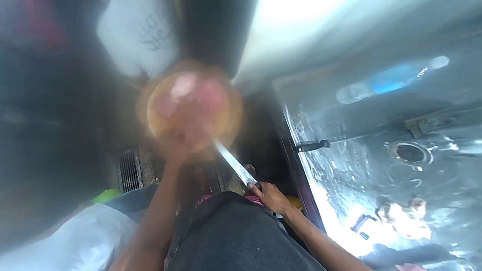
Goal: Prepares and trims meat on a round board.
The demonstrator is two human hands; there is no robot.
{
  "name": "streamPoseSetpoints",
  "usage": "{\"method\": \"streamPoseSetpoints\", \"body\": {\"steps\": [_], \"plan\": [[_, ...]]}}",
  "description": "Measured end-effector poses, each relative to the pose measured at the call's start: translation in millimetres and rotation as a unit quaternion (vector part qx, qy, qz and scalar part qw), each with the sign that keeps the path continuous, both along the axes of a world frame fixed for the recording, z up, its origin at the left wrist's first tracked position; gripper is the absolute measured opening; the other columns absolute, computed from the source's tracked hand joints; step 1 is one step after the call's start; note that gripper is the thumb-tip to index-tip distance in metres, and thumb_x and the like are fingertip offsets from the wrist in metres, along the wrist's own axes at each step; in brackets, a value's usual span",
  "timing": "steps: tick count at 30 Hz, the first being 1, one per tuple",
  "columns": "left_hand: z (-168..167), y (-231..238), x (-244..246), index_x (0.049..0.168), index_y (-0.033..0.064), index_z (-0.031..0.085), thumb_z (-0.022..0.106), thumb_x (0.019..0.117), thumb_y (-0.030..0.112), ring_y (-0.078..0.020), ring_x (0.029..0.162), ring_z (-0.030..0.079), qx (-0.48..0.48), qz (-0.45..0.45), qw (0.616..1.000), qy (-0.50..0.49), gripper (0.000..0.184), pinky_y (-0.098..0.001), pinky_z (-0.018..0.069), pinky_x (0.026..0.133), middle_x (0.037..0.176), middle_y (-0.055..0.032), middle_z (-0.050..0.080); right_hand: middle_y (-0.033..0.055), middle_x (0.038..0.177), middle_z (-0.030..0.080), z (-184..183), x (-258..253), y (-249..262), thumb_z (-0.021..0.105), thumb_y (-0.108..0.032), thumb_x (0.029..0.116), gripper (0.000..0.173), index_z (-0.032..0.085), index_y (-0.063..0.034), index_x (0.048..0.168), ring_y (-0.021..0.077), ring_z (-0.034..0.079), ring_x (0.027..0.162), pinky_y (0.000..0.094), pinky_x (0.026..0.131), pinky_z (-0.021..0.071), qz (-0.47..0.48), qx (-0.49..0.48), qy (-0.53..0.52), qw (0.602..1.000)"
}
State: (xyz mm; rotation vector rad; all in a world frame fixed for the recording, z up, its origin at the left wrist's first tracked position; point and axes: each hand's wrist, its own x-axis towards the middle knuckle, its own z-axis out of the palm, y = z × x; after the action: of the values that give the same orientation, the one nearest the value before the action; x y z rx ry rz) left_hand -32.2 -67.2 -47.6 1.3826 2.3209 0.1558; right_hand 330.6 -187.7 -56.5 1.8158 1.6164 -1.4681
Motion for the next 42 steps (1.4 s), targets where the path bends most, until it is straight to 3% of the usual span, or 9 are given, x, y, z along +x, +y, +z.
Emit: {"method": "streamPoseSetpoints", "body": {"steps": [5,8,14,17,23,28,32,36,42], "plan": [[12,15,13,0.117,0.0044,0.069,0.073,0.0925,0.025,-0.0324,0.099,0.071,-0.007,0.018,0.985,-0.171,0.032,-0.0570,0.0573,0.088,0.108,-0.0180,0.072,0.0146,0.085,0.066,-1,1,10,0.040,-0.066,0.1034,0.067,0.067,-0.0049,0.100,0.0302,0.067,0.084,0.0537,0.080,0.0542,-0.030,0.042,0.034,0.998],[34,39,10,0.129,0.0053,0.065,0.070,0.0988,0.027,-0.0265,0.098,0.071,0.037,-0.030,0.964,-0.263,0.037,-0.0506,0.0592,0.089,0.112,-0.0149,0.072,0.0151,0.085,0.066,-10,12,0,0.040,-0.064,0.1043,0.066,0.066,-0.0036,0.100,0.0305,0.067,0.082,0.0542,0.079,0.0542,-0.094,0.049,0.058,0.993],[131,93,26,0.117,0.0063,0.067,0.076,0.0942,0.029,-0.0232,0.094,0.070,0.086,-0.275,0.946,-0.149,0.033,-0.0507,0.0577,0.088,0.102,-0.0108,0.072,0.0101,0.071,0.064,-25,16,-20,0.039,-0.064,0.1044,0.065,0.064,-0.0044,0.097,0.0231,0.064,0.058,0.0452,0.061,0.0572,-0.191,0.024,0.094,0.977],[150,72,36,0.123,0.0082,0.068,0.072,0.0960,0.016,-0.0279,0.109,0.068,0.108,-0.388,0.915,-0.037,0.029,-0.0531,0.0557,0.097,0.119,-0.0125,0.068,0.0106,0.072,0.063,-26,8,-22,0.040,-0.063,0.1050,0.064,0.064,-0.0038,0.098,0.0238,0.063,0.059,0.0455,0.062,0.0564,-0.191,0.014,0.093,0.977],[20,-23,-11,0.154,0.0185,0.048,0.049,0.0964,-0.004,-0.0374,0.150,0.037,-0.039,-0.463,0.882,0.077,0.062,-0.0642,0.0250,0.121,0.162,-0.0125,0.041,0.0151,0.084,0.067,-19,-24,-13,0.040,-0.063,0.1047,0.065,0.068,-0.0044,0.102,0.0304,0.068,0.078,0.0541,0.077,0.0555,-0.153,0.035,0.056,0.986],[12,-3,-26,0.145,0.0185,0.059,0.043,0.1090,0.035,-0.0242,0.149,0.040,-0.011,-0.368,0.929,0.043,0.043,-0.0546,0.0274,0.123,0.157,-0.0032,0.050,0.0199,0.092,0.068,9,-76,35,0.039,-0.065,0.1039,0.069,0.067,-0.0019,0.103,0.0360,0.069,0.090,0.0588,0.082,0.0541,-0.062,0.041,0.010,0.997],[21,33,-67,0.134,0.0036,0.064,0.048,0.1071,0.028,-0.0408,0.130,0.057,0.094,-0.168,0.980,0.059,0.039,-0.0627,0.0422,0.109,0.137,-0.0204,0.063,0.0217,0.101,0.067,28,-121,96,0.036,-0.064,0.1056,0.070,0.065,-0.0009,0.110,0.0364,0.068,0.096,0.0578,0.085,0.0539,-0.028,0.021,-0.001,0.999],[12,48,-36,0.143,0.0031,0.056,0.044,0.1088,0.030,-0.0387,0.136,0.053,0.128,-0.126,0.984,0.000,0.045,-0.0575,0.0435,0.112,0.146,-0.0202,0.056,0.0186,0.098,0.068,10,-154,126,0.034,-0.060,0.1077,0.065,0.066,-0.0044,0.116,0.0315,0.070,0.085,0.0523,0.079,0.0565,-0.001,0.035,0.019,0.999],[-51,48,24,0.168,0.0224,0.006,0.016,0.0997,0.075,-0.0379,0.159,-0.006,0.050,-0.172,0.981,0.075,0.087,-0.0713,0.0051,0.121,0.174,-0.0078,-0.007,0.0209,0.103,0.068,1,-168,126,0.031,-0.060,0.1075,0.068,0.065,-0.0016,0.116,0.0329,0.070,0.092,0.0530,0.083,0.0563,0.003,-0.003,-0.003,1.000]]}}
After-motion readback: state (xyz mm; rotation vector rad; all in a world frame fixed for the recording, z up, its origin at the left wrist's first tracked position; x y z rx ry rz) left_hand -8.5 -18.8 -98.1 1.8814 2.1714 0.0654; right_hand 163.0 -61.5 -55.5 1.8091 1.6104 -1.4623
